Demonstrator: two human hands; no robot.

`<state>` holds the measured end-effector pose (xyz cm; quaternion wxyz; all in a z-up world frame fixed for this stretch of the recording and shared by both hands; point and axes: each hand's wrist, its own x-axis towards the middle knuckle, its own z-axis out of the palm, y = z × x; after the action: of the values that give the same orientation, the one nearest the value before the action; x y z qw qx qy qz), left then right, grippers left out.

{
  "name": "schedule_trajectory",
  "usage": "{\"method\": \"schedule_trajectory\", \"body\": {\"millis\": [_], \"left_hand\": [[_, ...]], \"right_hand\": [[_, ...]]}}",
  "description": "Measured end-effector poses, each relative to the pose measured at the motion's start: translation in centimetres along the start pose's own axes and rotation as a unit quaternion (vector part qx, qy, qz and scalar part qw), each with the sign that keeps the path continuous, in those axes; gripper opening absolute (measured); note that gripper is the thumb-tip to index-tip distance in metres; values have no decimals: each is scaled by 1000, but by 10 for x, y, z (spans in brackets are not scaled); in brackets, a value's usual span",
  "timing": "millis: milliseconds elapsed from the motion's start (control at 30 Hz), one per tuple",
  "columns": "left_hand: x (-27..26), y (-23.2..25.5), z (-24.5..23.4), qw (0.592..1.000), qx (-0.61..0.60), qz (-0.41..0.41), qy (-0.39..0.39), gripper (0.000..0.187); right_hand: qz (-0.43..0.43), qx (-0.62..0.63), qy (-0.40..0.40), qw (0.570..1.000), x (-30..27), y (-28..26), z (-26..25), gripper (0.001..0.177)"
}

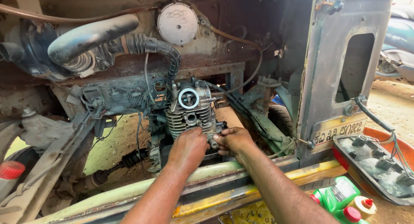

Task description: The person works on a small engine mounted in an auto-rickshaw, holding small fasteners in one hand while threading them into the engine by hand. They then wipe a metal part with a cloth, assemble a component with a socket extension on the ground, and return to tighten fittings on the engine.

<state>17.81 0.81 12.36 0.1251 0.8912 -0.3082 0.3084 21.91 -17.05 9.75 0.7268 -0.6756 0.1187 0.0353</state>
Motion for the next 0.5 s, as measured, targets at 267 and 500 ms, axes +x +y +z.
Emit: {"method": "schedule_trajectory", "body": {"millis": [267, 500], "left_hand": [[1, 0, 1, 999, 8, 32, -30, 11], [1, -7, 6, 1000, -6, 8, -28, 11]], "right_hand": [[20, 18, -40, 999, -7, -4, -2, 27], [12, 52, -45, 998, 13, 8, -7, 19]]}}
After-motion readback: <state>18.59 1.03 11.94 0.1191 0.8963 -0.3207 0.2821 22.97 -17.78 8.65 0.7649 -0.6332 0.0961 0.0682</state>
